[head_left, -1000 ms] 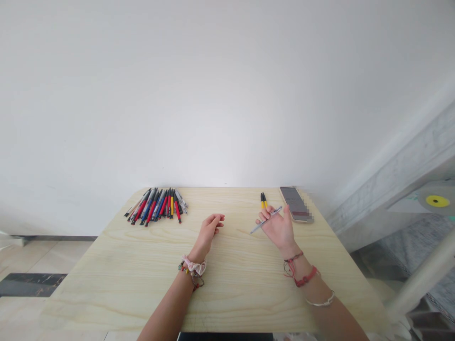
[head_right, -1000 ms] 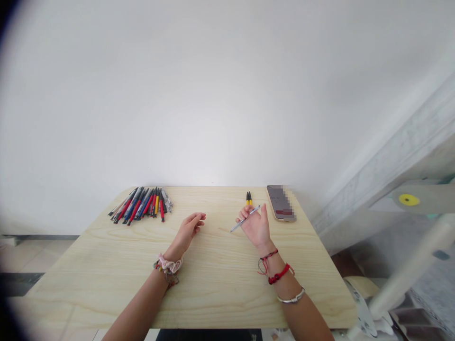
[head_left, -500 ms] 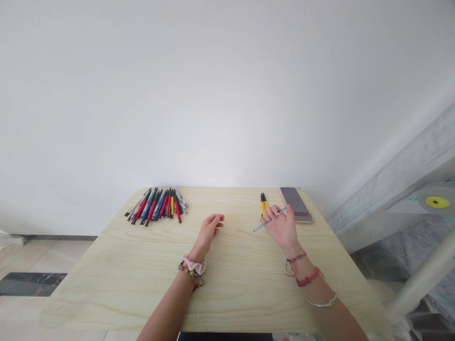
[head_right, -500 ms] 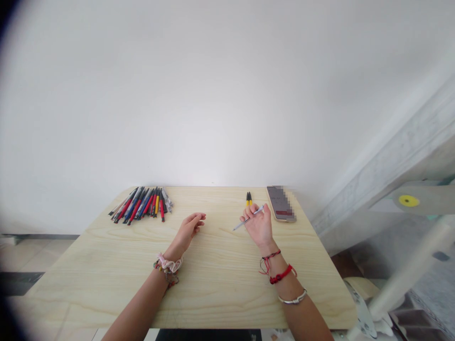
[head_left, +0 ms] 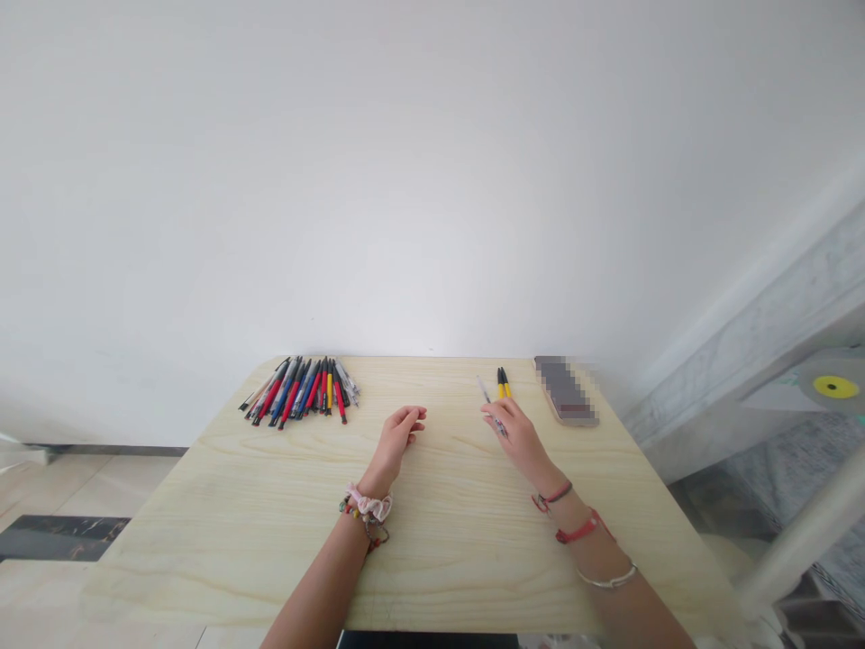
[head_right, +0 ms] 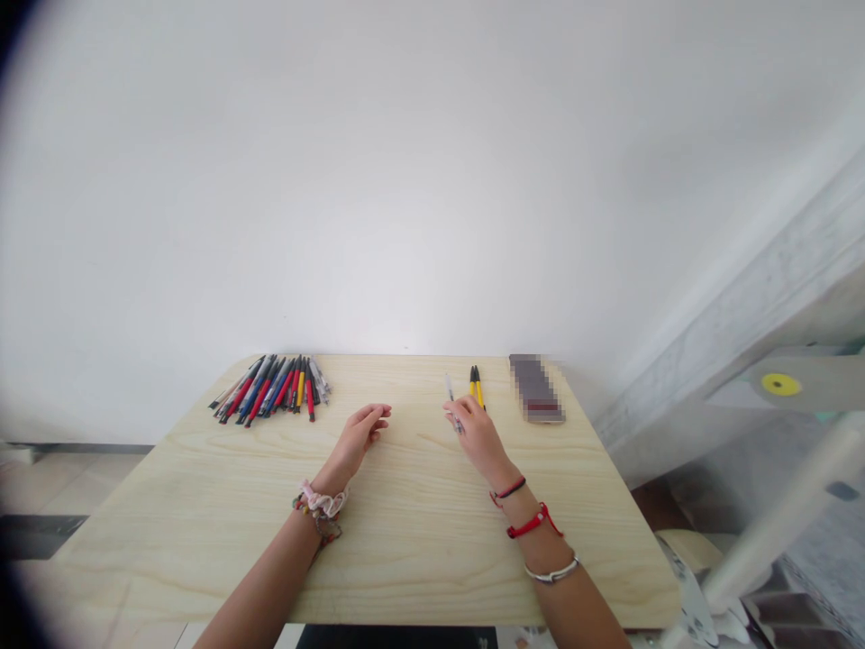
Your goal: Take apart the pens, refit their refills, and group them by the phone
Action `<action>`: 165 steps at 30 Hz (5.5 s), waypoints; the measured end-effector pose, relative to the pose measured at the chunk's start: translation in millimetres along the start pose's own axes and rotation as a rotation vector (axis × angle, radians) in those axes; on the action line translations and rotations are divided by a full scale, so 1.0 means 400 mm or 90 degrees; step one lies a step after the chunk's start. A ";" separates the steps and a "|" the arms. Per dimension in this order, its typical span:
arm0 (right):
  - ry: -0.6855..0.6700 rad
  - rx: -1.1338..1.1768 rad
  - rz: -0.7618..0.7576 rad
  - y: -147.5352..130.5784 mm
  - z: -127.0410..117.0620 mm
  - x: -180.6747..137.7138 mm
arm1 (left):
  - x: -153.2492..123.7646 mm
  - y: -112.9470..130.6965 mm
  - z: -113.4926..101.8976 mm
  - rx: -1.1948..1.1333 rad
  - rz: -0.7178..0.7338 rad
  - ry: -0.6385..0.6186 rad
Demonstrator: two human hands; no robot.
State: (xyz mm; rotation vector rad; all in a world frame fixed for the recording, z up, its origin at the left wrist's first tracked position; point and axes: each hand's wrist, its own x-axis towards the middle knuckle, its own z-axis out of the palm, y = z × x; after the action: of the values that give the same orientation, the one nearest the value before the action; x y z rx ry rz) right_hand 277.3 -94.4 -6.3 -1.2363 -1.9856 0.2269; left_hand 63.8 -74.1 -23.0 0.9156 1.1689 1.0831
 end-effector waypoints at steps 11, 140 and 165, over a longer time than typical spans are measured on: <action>-0.127 -0.418 0.131 0.032 0.048 -0.007 | -0.002 0.005 -0.001 0.077 0.039 0.015; 0.004 0.196 0.300 -0.044 0.036 0.009 | -0.034 0.016 0.058 0.770 0.428 -0.125; 0.025 0.262 0.366 -0.002 0.075 0.006 | -0.045 0.001 0.082 0.810 0.504 -0.053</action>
State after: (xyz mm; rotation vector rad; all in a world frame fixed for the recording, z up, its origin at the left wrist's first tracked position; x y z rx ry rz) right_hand 255.8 -85.8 -25.4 -1.4810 -1.4092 0.8403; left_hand 95.2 -91.8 -12.6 2.5341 1.4340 0.7659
